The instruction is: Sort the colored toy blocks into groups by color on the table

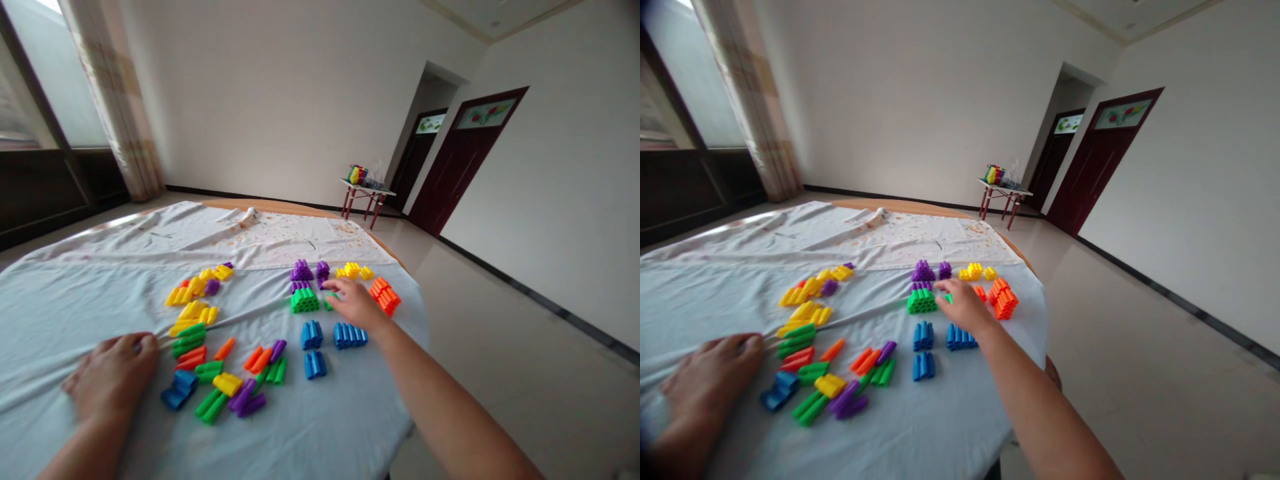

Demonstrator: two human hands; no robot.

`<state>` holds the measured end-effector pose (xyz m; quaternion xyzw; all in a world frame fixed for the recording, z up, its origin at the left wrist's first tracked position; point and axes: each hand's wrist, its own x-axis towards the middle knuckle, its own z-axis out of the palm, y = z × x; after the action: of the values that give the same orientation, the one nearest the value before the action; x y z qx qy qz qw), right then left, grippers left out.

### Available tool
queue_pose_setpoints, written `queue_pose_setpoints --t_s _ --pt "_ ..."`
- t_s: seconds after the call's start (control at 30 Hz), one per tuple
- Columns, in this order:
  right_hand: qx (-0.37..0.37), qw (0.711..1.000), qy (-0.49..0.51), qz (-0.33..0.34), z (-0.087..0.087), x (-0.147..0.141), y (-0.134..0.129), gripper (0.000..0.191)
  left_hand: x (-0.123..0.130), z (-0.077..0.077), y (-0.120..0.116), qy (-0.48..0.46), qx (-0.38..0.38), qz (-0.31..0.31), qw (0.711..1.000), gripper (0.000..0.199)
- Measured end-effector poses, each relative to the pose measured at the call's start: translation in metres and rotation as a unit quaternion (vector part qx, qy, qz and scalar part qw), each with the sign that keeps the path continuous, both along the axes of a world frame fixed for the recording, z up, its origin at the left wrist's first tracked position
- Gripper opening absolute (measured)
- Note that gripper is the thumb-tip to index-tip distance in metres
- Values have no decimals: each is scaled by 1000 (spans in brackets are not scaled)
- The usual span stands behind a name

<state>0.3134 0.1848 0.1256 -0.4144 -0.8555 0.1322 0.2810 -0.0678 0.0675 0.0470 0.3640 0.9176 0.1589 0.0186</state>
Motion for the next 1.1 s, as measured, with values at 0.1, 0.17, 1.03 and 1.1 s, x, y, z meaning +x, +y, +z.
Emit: queue_pose_setpoints --t_s 0.1,0.17,1.03,1.1 --pt "-14 984 -96 147 -11 -45 -38 31 5 5 1 -9 -18 -4 1000 58" --pt "1 970 -165 179 -18 -65 -52 32 7 7 0 -15 -10 -12 1000 58" --pt "-74 939 -315 117 -22 -103 -96 65 8 1 -7 -12 66 -22 998 52" --pt "-74 944 -298 118 -29 -109 -97 61 8 1 -7 -12 64 -22 998 52"
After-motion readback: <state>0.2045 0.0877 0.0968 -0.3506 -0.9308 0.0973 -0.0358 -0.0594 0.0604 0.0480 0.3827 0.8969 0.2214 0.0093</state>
